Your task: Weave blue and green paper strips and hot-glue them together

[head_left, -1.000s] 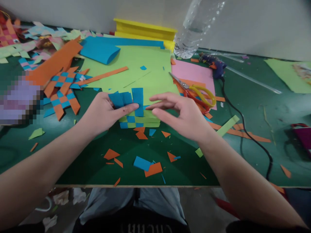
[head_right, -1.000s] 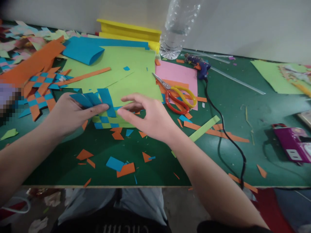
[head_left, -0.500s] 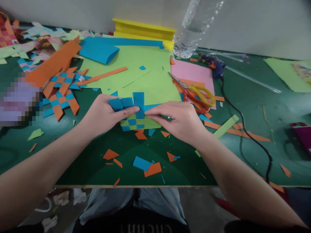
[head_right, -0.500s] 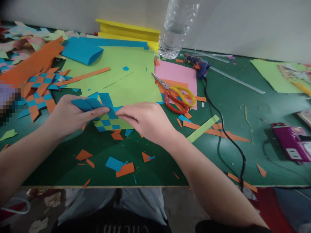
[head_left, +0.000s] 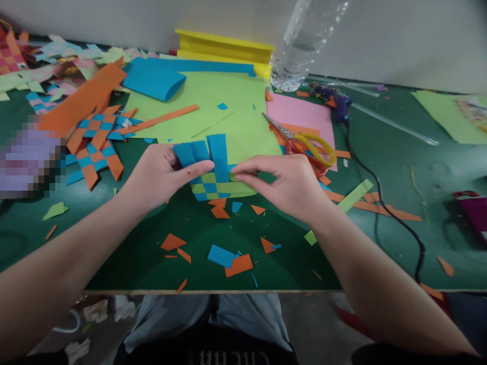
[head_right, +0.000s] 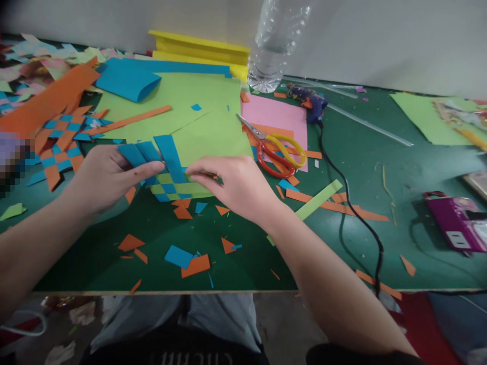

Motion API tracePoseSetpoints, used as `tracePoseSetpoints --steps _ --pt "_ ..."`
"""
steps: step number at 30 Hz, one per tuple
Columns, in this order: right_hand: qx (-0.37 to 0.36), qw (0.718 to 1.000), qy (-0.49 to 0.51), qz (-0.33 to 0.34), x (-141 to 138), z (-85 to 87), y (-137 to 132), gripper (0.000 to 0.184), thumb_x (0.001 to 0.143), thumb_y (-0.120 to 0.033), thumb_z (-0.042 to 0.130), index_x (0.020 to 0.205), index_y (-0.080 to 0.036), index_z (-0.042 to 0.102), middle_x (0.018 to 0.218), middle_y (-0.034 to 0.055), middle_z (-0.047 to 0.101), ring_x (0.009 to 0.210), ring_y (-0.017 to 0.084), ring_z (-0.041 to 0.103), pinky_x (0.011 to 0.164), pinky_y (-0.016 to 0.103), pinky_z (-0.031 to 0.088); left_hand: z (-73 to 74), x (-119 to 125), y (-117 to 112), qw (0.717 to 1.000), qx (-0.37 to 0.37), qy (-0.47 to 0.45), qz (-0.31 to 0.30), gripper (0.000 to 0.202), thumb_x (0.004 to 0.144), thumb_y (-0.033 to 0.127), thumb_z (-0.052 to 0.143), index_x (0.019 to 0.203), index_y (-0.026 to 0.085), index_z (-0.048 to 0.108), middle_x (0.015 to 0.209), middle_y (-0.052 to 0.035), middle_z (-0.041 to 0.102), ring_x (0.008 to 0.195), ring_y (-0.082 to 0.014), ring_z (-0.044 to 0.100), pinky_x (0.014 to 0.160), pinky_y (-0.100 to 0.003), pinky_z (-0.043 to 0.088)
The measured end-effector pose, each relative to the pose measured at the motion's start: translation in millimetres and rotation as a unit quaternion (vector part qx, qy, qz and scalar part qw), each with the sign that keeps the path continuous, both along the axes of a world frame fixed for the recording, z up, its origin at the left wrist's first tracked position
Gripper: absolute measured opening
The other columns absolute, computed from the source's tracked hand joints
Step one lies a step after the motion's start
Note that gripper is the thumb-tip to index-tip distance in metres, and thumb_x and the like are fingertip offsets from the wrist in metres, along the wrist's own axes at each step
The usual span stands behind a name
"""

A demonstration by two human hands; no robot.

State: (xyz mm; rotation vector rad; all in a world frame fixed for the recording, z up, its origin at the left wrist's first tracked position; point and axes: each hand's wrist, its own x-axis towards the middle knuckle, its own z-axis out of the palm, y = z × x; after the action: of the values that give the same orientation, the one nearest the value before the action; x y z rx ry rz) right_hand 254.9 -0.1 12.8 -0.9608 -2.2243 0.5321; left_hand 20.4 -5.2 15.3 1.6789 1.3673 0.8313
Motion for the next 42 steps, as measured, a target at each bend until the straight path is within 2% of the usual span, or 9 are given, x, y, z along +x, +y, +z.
tracePoseSetpoints --steps 5,10,13,16,20,24,28,36,42 --pt "0.002 0.998 0.015 -0.068 2.0 -0.1 2.4 0.011 0.090 -0.024 0.070 0.097 -0.020 0.078 0.093 0.0006 0.080 0.083 0.016 0.074 0.074 0.027 0.056 1.0 -0.6 2.6 0.999 0.018 -0.046 -0.012 0.019 0.080 0.036 0.079 0.088 0.018 0.076 0.087 0.0008 0.078 0.075 -0.0151 0.068 0.069 -0.023 0.055" --pt "0.059 0.995 -0.015 -0.076 3.0 -2.7 4.8 0.010 0.091 -0.021 0.064 0.092 -0.021 0.075 0.088 0.0006 0.079 0.080 0.017 0.072 0.074 0.030 0.055 -0.4 -0.2 1.6 0.996 0.088 0.028 0.022 0.024 0.077 0.035 0.078 0.062 0.017 0.073 0.056 0.0038 0.067 0.052 -0.0102 0.053 0.049 -0.021 0.041" --pt "0.086 0.995 -0.018 -0.053 1.5 -1.7 3.7 0.011 0.088 -0.022 0.063 0.095 -0.021 0.072 0.090 0.0014 0.078 0.087 0.019 0.072 0.088 0.037 0.054 -3.2 1.3 0.1 0.995 0.096 0.026 0.020 0.018 0.078 0.034 0.077 0.068 0.018 0.078 0.060 0.0037 0.071 0.054 -0.0111 0.056 0.050 -0.021 0.041" --pt "0.035 0.999 0.001 -0.039 -1.1 -0.2 1.2 0.019 0.087 -0.030 0.068 0.103 -0.020 0.071 0.098 0.0026 0.078 0.090 0.020 0.072 0.086 0.036 0.054 -7.0 2.8 -1.4 0.996 0.087 0.002 0.009 0.011 0.078 0.031 0.077 0.080 0.023 0.082 0.079 0.0027 0.079 0.070 -0.0160 0.069 0.065 -0.023 0.053" --pt "-0.026 0.998 0.020 -0.046 -5.2 -2.1 -1.6 0.022 0.085 -0.037 0.073 0.097 -0.018 0.073 0.094 0.0029 0.078 0.085 0.018 0.071 0.075 0.030 0.053 -9.2 4.6 -3.6 0.995 0.098 0.020 0.000 0.011 0.078 0.031 0.074 0.084 0.026 0.083 0.078 0.0036 0.079 0.073 -0.0182 0.072 0.071 -0.025 0.057" --pt "-0.006 0.998 0.044 -0.047 -9.6 -5.3 -3.6 0.019 0.084 -0.038 0.076 0.089 -0.020 0.076 0.089 0.0020 0.077 0.080 0.017 0.070 0.073 0.029 0.051 -7.0 7.2 -6.0 0.992 0.113 0.056 -0.016 0.014 0.081 0.036 0.071 0.079 0.026 0.081 0.078 0.0031 0.079 0.076 -0.0205 0.073 0.069 -0.026 0.057" --pt "-0.010 0.996 0.067 -0.065 -12.6 -4.0 -6.6 0.017 0.080 -0.035 0.080 0.087 -0.020 0.076 0.084 0.0019 0.076 0.077 0.017 0.068 0.072 0.029 0.052 -5.3 9.7 -7.5 0.993 0.099 0.047 -0.051 0.016 0.084 0.040 0.070 0.090 0.028 0.080 0.089 0.0033 0.080 0.086 -0.0228 0.075 0.076 -0.028 0.058" --pt "-0.044 0.994 0.101 -0.014 -13.6 1.7 -12.2 0.012 0.083 -0.032 0.078 0.082 -0.020 0.075 0.080 0.0001 0.073 0.070 0.013 0.064 0.064 0.026 0.048 -9.6 13.2 -10.5 0.989 0.101 0.073 -0.083 0.044 0.083 0.039 0.075 0.126 0.033 0.068 0.092 0.0032 0.078 0.089 -0.0207 0.076 0.083 -0.026 0.057" --pt "-0.100 0.980 0.103 -0.136 -11.7 7.9 -11.9 0.030 0.083 -0.041 0.077 0.065 -0.020 0.066 0.058 -0.0036 0.054 0.056 0.010 0.047 0.050 0.026 0.039 -7.2 12.4 -9.5 0.995 0.068 -0.011 -0.074 0.063 0.076 0.046 0.081 0.134 0.027 0.062 0.088 0.0003 0.077 0.085 -0.0204 0.075 0.084 -0.028 0.059"
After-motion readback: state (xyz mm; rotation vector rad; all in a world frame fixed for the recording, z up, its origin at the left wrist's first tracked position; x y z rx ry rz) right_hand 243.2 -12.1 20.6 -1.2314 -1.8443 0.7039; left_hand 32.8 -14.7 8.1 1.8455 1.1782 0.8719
